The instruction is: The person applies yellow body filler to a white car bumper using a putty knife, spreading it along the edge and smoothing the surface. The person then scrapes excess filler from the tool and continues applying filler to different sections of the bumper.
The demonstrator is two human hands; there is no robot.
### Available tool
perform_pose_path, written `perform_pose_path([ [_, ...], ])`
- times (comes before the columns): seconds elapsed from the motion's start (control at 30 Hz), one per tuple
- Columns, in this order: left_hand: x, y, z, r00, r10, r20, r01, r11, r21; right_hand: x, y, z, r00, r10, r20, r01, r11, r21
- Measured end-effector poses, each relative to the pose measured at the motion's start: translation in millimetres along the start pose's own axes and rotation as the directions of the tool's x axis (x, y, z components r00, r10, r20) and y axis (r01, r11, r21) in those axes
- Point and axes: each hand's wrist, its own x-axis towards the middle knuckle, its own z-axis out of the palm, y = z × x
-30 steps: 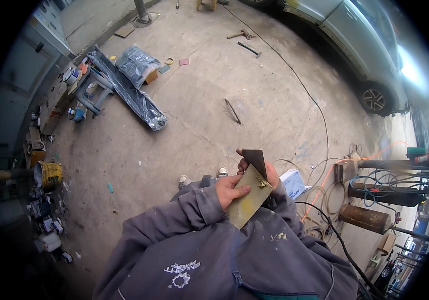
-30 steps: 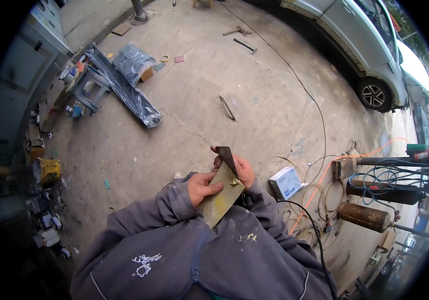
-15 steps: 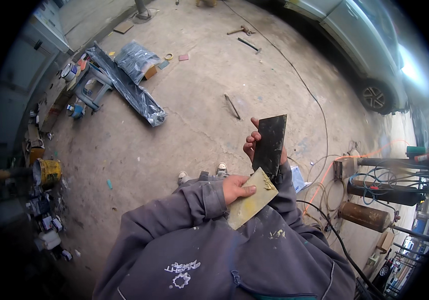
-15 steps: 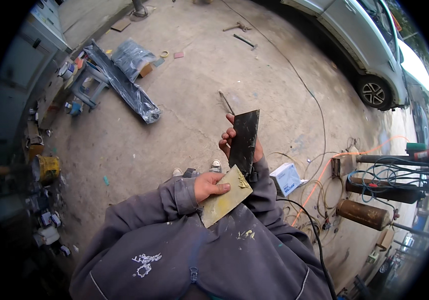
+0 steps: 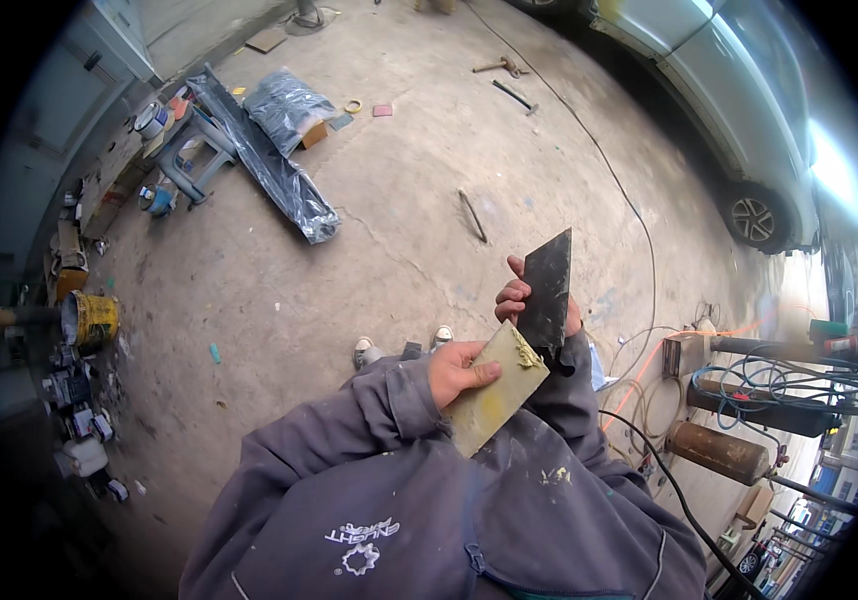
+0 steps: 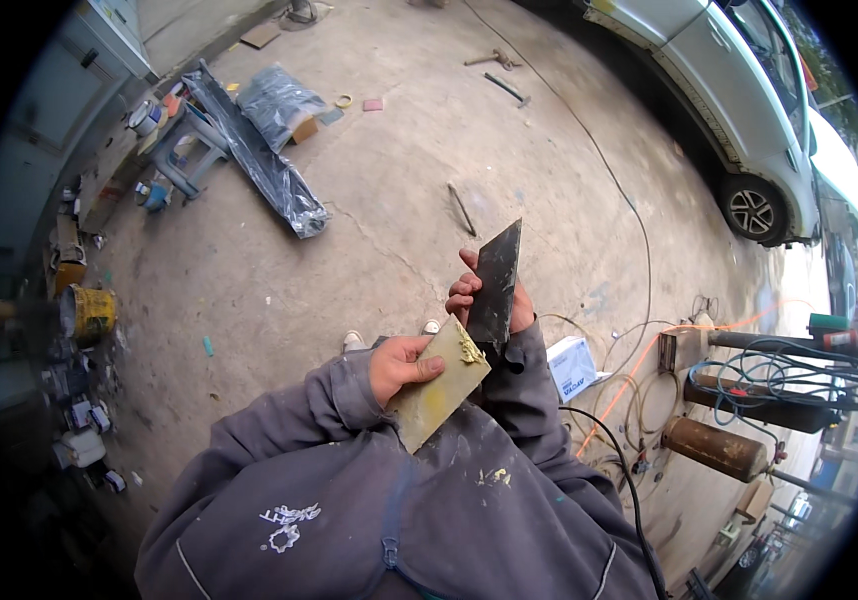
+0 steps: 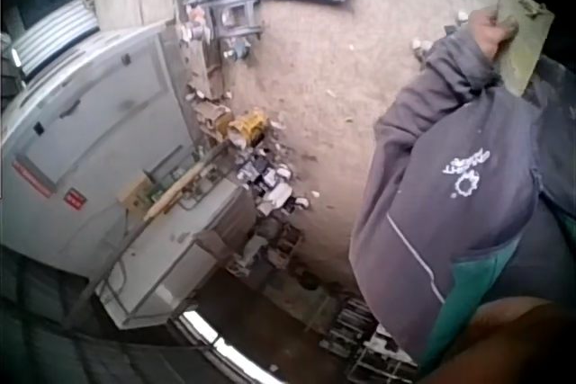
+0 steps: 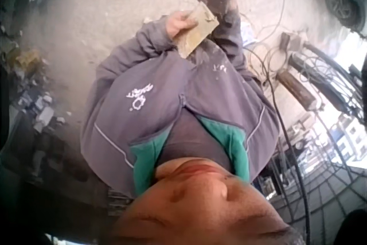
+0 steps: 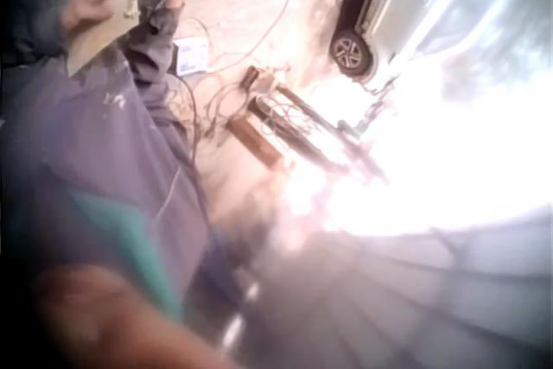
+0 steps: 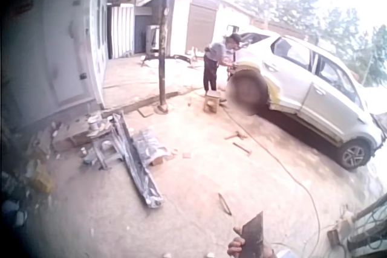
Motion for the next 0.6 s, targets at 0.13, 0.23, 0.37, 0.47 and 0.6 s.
perform_pose_path([
  [0.13,0.1,5.1,-3.6,1.0,-0.022,0.014,0.021,0.998,0.06,6.3,20.3,3.4,0.997,0.044,-0.061,-0.051,0.993,-0.104],
  [0.23,-0.7,1.6,-6.3,0.998,-0.054,0.021,0.054,0.998,0.028,14.0,41.5,12.4,0.994,-0.094,-0.049,0.072,0.937,-0.341],
  [0.37,-9.0,-3.7,-6.2,0.999,-0.012,-0.043,0.015,0.998,0.06,11.7,61.9,35.2,0.973,-0.23,-0.021,0.168,0.768,-0.618],
  [0.47,-13.1,-2.6,-5.1,0.999,-0.006,-0.04,0.008,1.0,0.027,7.5,56.7,31.0,0.99,-0.121,0.075,0.14,0.712,-0.688],
  [0.6,-18.5,-1.4,-5.7,0.997,0.049,-0.054,-0.048,0.999,0.012,-3.1,66.2,34.7,0.995,-0.1,0.028,0.084,0.61,-0.788],
])
